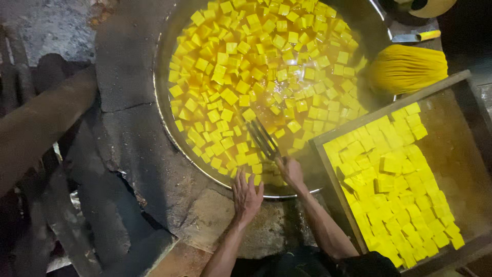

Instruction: The person stands over a large round vat of hot yellow liquid filled with cubed tofu and uses a slotted skimmer to scoop the cubes out, transferring them into a square wooden tray beside the vat. They repeatedly scoop, drain, and arrange the cubes to fill the tray, occasionally steadying the tray by hand.

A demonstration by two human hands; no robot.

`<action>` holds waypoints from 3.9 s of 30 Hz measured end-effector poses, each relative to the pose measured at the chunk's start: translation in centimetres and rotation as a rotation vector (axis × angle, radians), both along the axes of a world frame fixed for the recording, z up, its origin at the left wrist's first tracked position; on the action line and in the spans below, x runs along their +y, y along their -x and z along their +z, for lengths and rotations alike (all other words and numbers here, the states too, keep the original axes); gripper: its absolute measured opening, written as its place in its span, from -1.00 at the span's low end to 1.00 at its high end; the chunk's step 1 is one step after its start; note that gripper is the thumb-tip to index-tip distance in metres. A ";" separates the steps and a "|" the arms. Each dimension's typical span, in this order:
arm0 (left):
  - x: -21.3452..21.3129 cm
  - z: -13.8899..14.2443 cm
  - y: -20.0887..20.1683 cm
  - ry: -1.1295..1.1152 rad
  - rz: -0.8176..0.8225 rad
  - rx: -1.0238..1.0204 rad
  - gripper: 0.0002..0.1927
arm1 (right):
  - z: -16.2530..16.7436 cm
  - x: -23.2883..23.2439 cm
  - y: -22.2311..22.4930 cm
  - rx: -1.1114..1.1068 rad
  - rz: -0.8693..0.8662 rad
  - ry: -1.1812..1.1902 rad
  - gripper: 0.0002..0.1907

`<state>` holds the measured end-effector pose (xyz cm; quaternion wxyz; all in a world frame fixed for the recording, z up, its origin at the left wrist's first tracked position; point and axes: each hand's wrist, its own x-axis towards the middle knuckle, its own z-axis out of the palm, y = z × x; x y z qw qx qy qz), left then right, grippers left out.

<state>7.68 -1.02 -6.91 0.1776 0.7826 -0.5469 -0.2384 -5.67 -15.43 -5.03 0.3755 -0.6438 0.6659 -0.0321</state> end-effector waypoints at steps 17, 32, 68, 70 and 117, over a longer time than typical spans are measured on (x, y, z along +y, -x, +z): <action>0.2 0.9 0.3 0.064 -0.002 -0.006 -0.53 | -0.1 -1.3 -4.5 -0.476 -0.234 0.204 -0.56; 1.5 -1.1 1.7 0.122 -0.008 -0.080 -0.57 | -2.5 1.6 5.4 -0.028 -0.225 0.050 -0.50; 2.0 3.6 27.7 0.496 -0.393 0.012 -0.57 | 6.0 9.2 60.1 0.258 -0.368 0.475 -0.54; 1.5 3.5 28.8 0.524 -0.433 -0.003 -0.58 | 5.5 9.5 60.3 0.278 -0.412 0.494 -0.62; 1.1 -2.5 2.1 0.248 0.027 0.002 -0.58 | -1.2 -1.4 2.7 0.193 0.090 0.052 -0.58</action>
